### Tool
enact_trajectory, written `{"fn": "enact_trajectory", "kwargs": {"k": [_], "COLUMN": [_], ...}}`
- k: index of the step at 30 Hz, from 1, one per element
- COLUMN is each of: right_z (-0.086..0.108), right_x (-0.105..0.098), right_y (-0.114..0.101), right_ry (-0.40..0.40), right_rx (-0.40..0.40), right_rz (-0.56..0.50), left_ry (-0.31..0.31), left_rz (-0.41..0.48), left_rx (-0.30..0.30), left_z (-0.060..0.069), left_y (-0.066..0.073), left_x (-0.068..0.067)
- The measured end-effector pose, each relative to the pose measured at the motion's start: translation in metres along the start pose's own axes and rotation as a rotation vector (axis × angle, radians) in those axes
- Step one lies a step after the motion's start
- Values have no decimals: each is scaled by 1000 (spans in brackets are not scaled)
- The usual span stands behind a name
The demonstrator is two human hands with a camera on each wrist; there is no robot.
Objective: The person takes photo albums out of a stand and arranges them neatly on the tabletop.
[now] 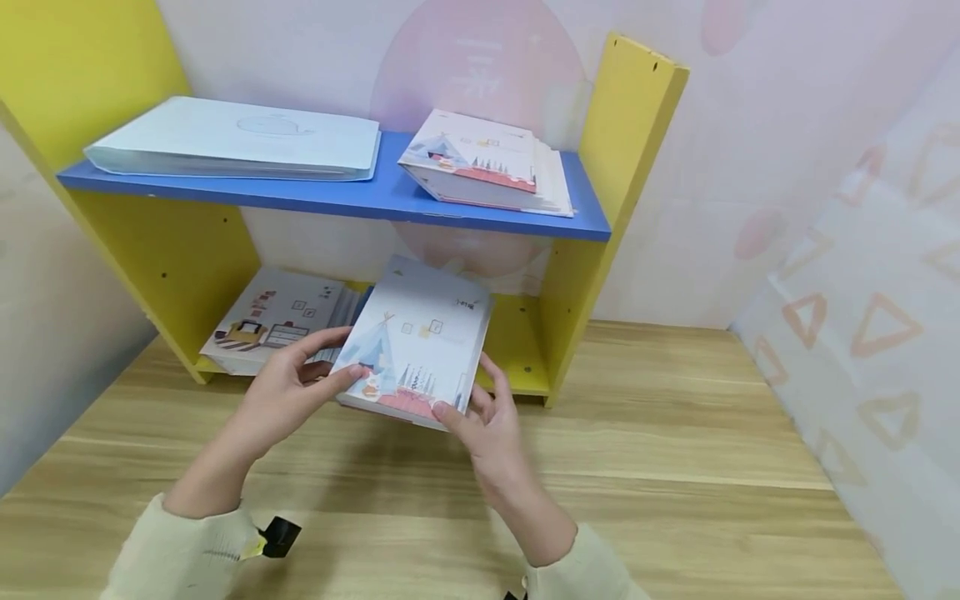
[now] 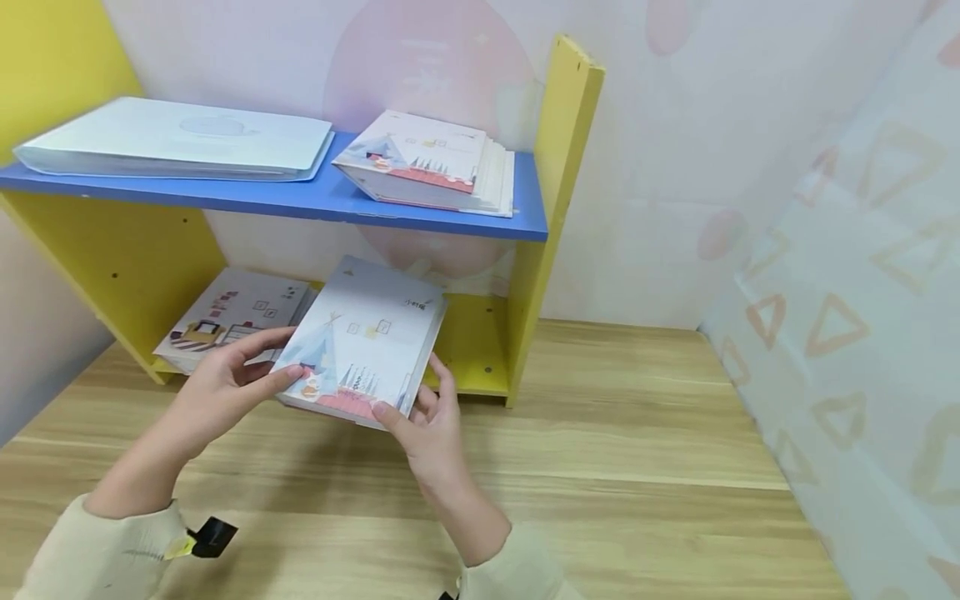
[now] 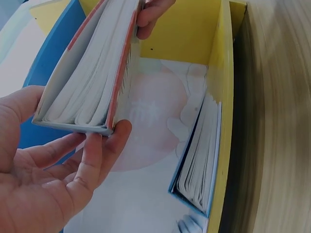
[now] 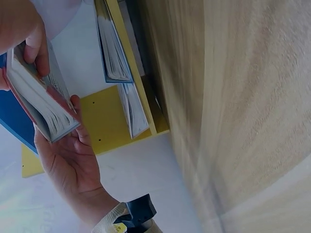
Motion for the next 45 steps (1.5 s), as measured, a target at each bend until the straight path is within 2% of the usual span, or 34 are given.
{"fn": "enact_trajectory", "kwargs": {"k": [10, 19, 27, 33, 39, 45], "right_z": [-1, -5, -5, -4, -5, -6], "right_x": [15, 30, 43, 52, 66, 75], "right_y": [14, 23, 33, 43, 50, 56], "right_ry": [-63, -80, -106, -138, -164, -181], "right_rx": [36, 48, 39, 58, 59, 86], "right_rz": [-30, -68, -76, -66, -33, -8], "left_ry": [-17, -44, -109, -174, -218, -265], "left_rz": [66, 10, 25, 61, 65, 119], "left_rx": [18, -4, -30, -23, -25, -25], "left_z": [15, 22, 32, 40, 52, 62], "left_y": [-10, -26, -48, -56, -67, -78], "left_x": [-11, -26, -33, -39, -49, -55]}}
Point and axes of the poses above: each hand's wrist, its own z-axis away from the middle knuckle, its own x-axis out of the palm, y = z × x, the point moved 9 cm from there along -z, towards the middle knuckle, and after that the axes turned 11 degrees about x, right-handed, at the moved point
